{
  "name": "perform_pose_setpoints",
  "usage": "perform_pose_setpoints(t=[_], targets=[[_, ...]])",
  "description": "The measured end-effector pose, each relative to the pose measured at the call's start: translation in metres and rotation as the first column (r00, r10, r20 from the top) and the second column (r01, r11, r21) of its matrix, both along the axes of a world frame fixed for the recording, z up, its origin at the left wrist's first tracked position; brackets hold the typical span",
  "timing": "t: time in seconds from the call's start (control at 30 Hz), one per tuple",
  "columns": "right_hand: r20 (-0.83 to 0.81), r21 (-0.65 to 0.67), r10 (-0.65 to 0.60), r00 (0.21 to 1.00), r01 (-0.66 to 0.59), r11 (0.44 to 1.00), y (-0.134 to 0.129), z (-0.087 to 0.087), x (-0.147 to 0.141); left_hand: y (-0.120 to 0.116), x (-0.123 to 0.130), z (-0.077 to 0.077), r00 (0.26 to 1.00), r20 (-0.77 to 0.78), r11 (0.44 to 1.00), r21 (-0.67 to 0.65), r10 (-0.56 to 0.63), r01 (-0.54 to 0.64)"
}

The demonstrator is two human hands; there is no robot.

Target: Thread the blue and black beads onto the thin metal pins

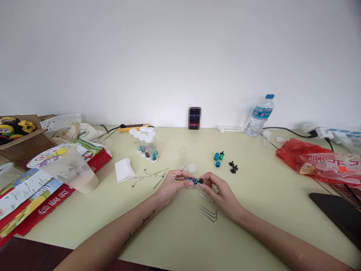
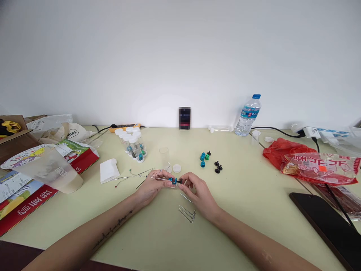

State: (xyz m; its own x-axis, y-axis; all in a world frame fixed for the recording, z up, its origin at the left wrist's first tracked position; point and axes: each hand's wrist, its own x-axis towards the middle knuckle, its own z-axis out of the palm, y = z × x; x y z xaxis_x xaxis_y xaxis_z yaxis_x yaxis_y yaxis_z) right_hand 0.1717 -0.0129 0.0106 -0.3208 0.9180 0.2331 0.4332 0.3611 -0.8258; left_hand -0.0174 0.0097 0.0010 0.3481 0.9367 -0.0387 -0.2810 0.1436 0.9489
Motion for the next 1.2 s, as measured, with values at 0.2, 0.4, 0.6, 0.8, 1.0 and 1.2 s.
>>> perform_pose_setpoints(t=[0.2, 0.4, 0.6, 0.8, 1.0, 1.2], targets=[[0.024, -0.010, 0.002, 1.000, -0.002, 1.000, 0.0010, -0.0014, 0.0004, -0.0006, 0.0003, 0.0009, 1.000, -0.013, 1.000, -0.015, 0.003, -0.003], [-0.019, 0.005, -0.024, 1.000, 0.024, 1.000, 0.0010, -0.0018, 0.0001, 0.0002, 0.0007, -0.0001, 1.000, 0.015, 1.000, -0.022, -0.003, 0.004], [0.015, -0.020, 0.010, 1.000, -0.010, 1.000, 0.0012, -0.0011, 0.0009, 0.0004, 0.0000, -0.0029, 1.000, 0.005, 1.000, -0.009, -0.015, 0.015], [0.011, -0.039, 0.029, 1.000, -0.028, 0.999, 0.0010, -0.0016, 0.0012, 0.0013, -0.0003, -0.0033, 1.000, -0.003, 1.000, 0.015, -0.027, 0.027], [0.000, -0.024, -0.015, 1.000, 0.015, 1.000, 0.0016, -0.0030, 0.0010, 0.0011, -0.0009, -0.0027, 0.999, -0.034, 1.000, 0.022, -0.009, 0.010], [0.008, -0.064, 0.040, 0.999, -0.039, 0.997, 0.0023, -0.0043, 0.0013, 0.0012, -0.0005, -0.0028, 0.999, -0.025, 0.999, 0.031, -0.031, 0.032]])
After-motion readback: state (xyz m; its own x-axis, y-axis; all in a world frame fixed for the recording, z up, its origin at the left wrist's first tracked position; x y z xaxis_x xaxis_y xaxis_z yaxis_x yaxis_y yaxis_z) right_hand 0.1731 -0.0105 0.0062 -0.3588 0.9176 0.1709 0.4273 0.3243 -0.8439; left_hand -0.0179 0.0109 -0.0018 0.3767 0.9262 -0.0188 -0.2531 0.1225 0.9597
